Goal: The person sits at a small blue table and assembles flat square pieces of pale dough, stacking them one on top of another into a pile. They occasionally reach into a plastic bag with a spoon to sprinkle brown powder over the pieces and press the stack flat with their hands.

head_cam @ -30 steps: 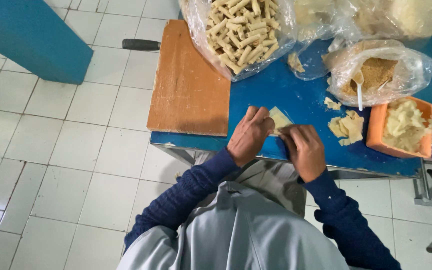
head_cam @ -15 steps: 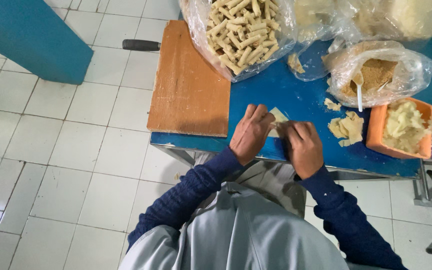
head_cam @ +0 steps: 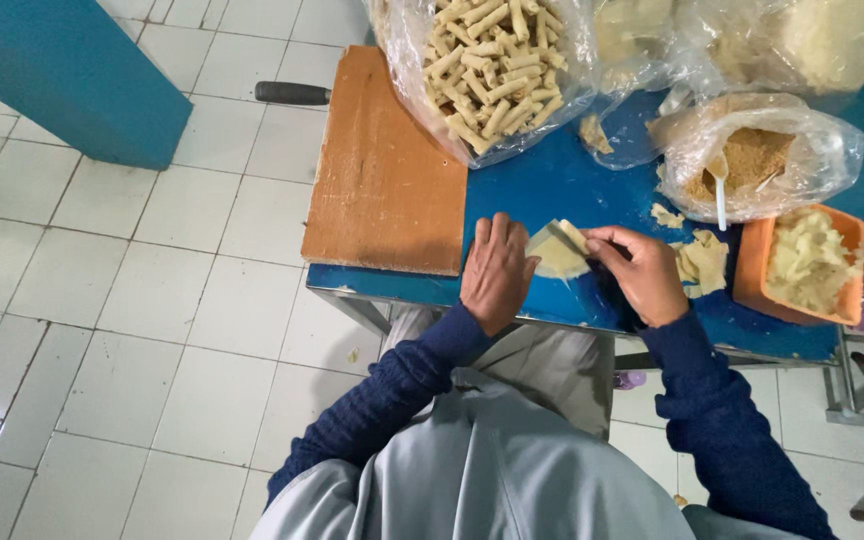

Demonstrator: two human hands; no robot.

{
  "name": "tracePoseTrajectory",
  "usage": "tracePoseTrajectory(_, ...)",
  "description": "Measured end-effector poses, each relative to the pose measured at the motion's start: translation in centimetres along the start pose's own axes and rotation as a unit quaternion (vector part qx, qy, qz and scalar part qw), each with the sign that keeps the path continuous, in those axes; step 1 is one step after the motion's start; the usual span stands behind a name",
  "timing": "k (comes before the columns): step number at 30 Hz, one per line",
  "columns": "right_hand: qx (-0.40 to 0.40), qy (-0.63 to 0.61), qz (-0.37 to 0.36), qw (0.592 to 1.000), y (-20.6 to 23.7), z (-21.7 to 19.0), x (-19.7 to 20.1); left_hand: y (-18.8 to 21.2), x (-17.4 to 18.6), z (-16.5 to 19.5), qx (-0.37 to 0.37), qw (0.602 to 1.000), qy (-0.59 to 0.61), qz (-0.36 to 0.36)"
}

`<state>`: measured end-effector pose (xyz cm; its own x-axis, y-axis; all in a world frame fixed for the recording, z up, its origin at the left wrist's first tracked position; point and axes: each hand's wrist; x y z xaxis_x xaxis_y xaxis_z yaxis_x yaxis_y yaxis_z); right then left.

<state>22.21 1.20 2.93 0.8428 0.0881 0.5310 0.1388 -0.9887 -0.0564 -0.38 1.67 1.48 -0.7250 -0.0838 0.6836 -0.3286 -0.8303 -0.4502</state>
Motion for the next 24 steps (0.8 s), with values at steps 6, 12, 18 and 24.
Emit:
tracePoseTrajectory(6, -0.067, -0.266, -0.102, 0.956, -1.0, 3.2, 1.0, -0.1, -0.2, 0.1, -0.005, 1.0, 0.022, 0.005)
tracePoseTrajectory(12, -0.036, -0.304, -0.118, 0.945, -4.0, -0.5, 1.6, -0.3, -0.9, -0.1, -0.033, 0.998, 0.059, 0.009)
tracePoseTrajectory(18, 0.213, -0.129, 0.069, 0.966, -7.6, -5.0, 5.2, -0.7, -2.1, 0.1, -0.023, 0.968, 0.248, -0.015)
tracePoseTrajectory(24, 0.018, 0.497, 0.235, 0.835, -0.9, 0.4, 9.9, -1.8, -2.3, 0.9, 0.053, 0.926, 0.371, -0.056)
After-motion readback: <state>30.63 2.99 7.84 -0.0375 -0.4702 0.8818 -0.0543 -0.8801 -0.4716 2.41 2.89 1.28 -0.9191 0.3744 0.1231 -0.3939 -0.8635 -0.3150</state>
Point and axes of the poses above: each hand's wrist, its own y-axis away from the middle knuckle, its own x-axis out of the back of the hand, z = x × y, and after that the axes turned 6 degrees about -z, right-handed
